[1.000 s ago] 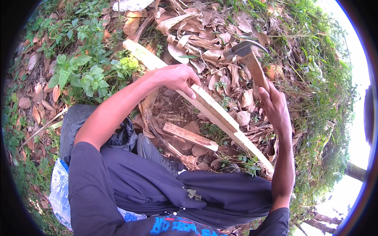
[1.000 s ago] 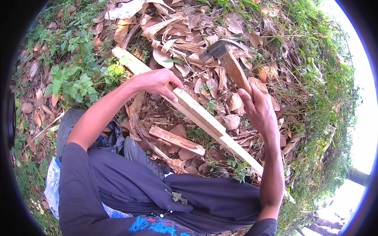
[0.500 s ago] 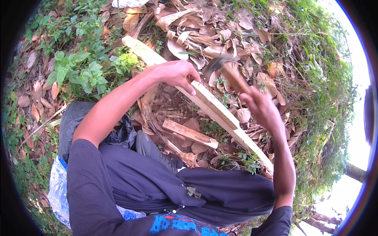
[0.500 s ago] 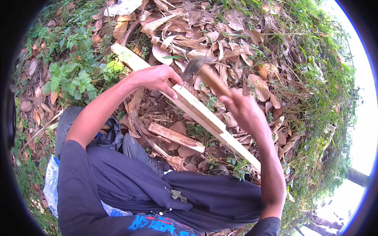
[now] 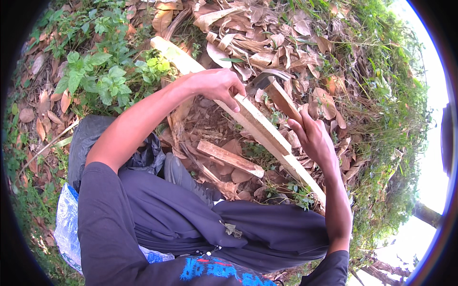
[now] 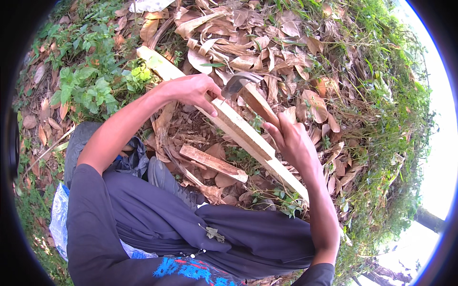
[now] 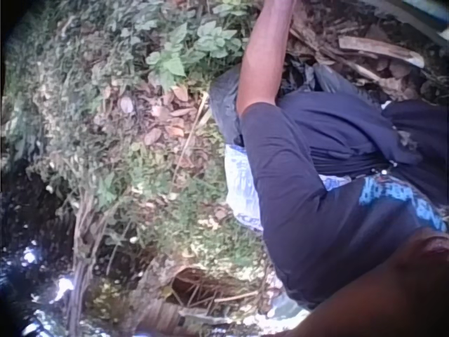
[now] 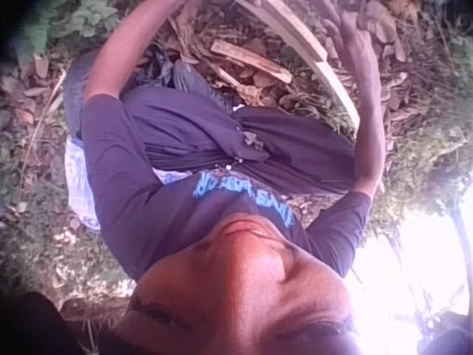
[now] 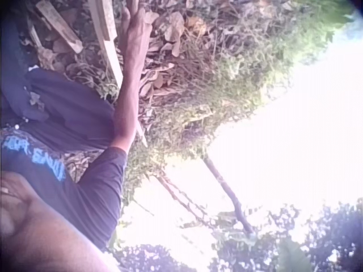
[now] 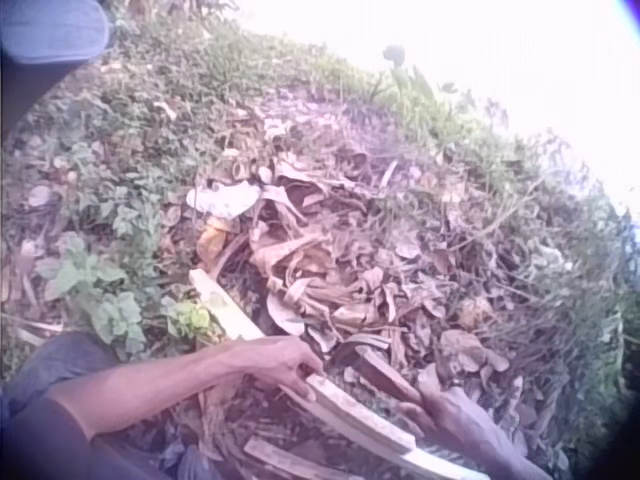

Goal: The person sits on the ground, retrieves a machete from a plastic bag, and uses it to split a long piece of wood into smaller sections. The person repeatedly strikes the wood with the machete to create smaller pieces.

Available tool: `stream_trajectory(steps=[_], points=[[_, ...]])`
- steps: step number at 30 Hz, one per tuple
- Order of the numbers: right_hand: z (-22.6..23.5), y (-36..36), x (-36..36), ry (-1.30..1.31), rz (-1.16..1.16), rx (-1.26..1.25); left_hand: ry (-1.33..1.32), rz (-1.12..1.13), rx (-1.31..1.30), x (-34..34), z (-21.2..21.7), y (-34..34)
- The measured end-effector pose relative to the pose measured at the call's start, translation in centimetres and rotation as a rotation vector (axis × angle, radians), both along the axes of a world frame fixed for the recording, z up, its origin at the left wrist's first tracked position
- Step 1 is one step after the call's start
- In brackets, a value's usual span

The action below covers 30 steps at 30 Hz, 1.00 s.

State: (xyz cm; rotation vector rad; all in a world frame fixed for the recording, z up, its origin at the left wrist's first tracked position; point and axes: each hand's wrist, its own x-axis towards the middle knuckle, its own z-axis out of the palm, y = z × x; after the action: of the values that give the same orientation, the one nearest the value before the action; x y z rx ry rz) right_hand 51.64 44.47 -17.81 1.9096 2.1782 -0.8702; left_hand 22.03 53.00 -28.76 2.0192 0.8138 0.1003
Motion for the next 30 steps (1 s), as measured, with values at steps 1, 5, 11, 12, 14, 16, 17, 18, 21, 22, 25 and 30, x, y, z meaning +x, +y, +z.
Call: stream_trajectory(steps=[1,5,11,12,14,16,17,18,21,22,25,30], points=[[-0.4,-0.4,0.2,0.025,0.047,0.067,-0.001,0.0,-0.004,0.0,0.2,0.1],[1.7,-1.2,1.1,0.174,-0.163,0.046,-0.02,-0.02,-0.009,-0.3,-0.1,0.0],[4.0,-5.4,1.4,0.52,-0.56,-0.358,-0.035,-0.012,0.002,-0.6,-0.4,-0.1],[3.7,-6.3,1.2,0.563,-0.606,-0.356,-0.052,-0.005,0.01,-0.5,-0.4,-0.1],[3.7,-6.7,0.7,0.467,-0.638,-0.301,-0.02,0.001,0.019,0.0,-0.2,0.2],[2.7,-4.9,2.4,0.179,-0.318,-0.015,-0.031,-0.04,-0.013,0.0,-0.3,0.4],[3.9,-3.5,2.0,0.147,-0.285,-0.014,-0.036,-0.057,-0.031,-0.3,-0.5,0.4],[4.7,-2.4,1.9,0.099,-0.215,0.041,0.001,-0.041,-0.049,-0.2,0.2,0.3],[3.7,-1.6,0.7,0.027,-0.187,0.133,-0.021,0.01,-0.064,-0.3,-0.2,0.2],[3.0,-1.7,0.6,0.062,-0.196,0.109,-0.067,0.006,-0.01,-0.3,-0.4,0.0],[1.7,-0.8,1.4,0.178,-0.172,0.074,-0.001,-0.032,-0.054,-0.1,0.8,0.1],[1.7,-0.9,0.9,0.296,-0.109,0.004,-0.016,-0.01,0.002,-0.3,-0.3,0.0]])
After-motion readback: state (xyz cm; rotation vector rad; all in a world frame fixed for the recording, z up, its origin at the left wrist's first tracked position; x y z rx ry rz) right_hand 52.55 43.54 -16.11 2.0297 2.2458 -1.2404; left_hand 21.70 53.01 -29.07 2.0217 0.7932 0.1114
